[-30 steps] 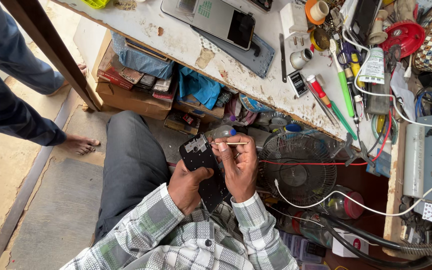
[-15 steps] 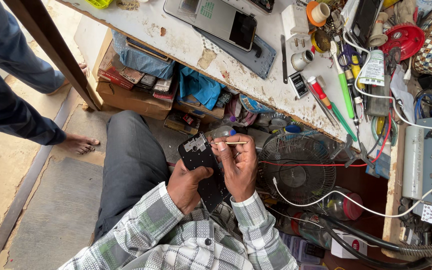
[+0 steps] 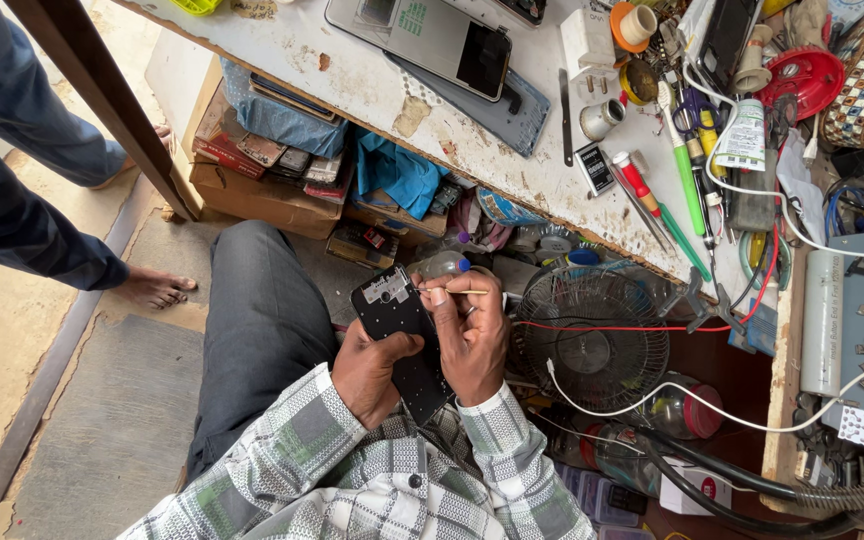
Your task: The person sits on the floor holding a phone back cover on their lap and uses a small pointed tool to pry and work along its edges, manipulating small components on the cover. They continue working around the cover's edges and camera cutout throughout the episode.
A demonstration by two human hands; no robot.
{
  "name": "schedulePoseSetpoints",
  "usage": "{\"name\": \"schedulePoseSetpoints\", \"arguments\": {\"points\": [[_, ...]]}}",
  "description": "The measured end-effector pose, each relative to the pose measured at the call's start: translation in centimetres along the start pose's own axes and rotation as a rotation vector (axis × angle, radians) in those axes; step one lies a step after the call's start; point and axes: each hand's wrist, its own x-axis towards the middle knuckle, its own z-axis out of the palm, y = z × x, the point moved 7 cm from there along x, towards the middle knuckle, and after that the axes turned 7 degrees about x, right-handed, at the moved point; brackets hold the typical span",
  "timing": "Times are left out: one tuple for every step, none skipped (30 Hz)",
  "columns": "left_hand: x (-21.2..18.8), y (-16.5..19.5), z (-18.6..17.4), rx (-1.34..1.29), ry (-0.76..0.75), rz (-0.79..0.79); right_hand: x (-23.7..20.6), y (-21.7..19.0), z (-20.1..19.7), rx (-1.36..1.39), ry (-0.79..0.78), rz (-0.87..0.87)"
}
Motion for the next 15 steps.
{"name": "schedulePoseSetpoints", "arguments": {"points": [[-0.1, 0.1, 0.1, -0.014, -0.021, 0.016, -0.1, 0.0, 0.0, -0.001, -0.005, -0.003], [-0.1, 0.2, 0.3, -0.028, -0.041, 0.032, -0.2, 0.1, 0.0, -0.003, -0.011, -0.006], [-0.1, 0.3, 0.4, -0.042, -0.063, 0.048, -0.3, 0.1, 0.0, -0.004, -0.015, -0.010], [-0.1, 0.2, 0.4, -0.048, -0.051, 0.041, -0.4, 0.2, 0.0, 0.007, -0.016, -0.010], [-0.1, 0.1, 0.3, -0.055, -0.039, 0.034, -0.5, 0.2, 0.0, 0.018, -0.018, -0.011], [0.0, -0.1, 0.2, -0.061, -0.027, 0.029, -0.6, 0.2, 0.0, 0.030, -0.019, -0.012], [0.1, -0.2, 0.0, -0.069, -0.009, 0.022, -0.7, 0.3, 0.0, 0.033, -0.015, -0.004], [0.2, -0.4, -0.2, -0.078, 0.009, 0.015, -0.8, 0.4, 0.0, 0.035, -0.010, 0.005], [0.2, -0.6, -0.4, -0.087, 0.026, 0.008, -0.8, 0.5, -0.1, 0.036, -0.005, 0.014], [0.3, -0.7, -0.5, -0.074, 0.016, 0.017, -0.8, 0.6, -0.1, 0.036, 0.006, 0.017], [0.4, -0.8, -0.6, -0.061, 0.005, 0.026, -0.8, 0.6, -0.1, 0.035, 0.016, 0.021], [0.4, -0.8, -0.6, -0.048, -0.004, 0.034, -0.8, 0.7, -0.2, 0.035, 0.027, 0.025], [0.5, -0.7, -0.6, -0.045, -0.030, 0.046, -0.8, 0.7, -0.1, 0.028, 0.024, 0.021], [0.4, -0.6, -0.5, -0.043, -0.055, 0.058, -0.8, 0.7, -0.1, 0.021, 0.021, 0.016], [0.3, -0.5, -0.3, -0.039, -0.081, 0.071, -0.8, 0.6, -0.1, 0.015, 0.019, 0.011]]}}
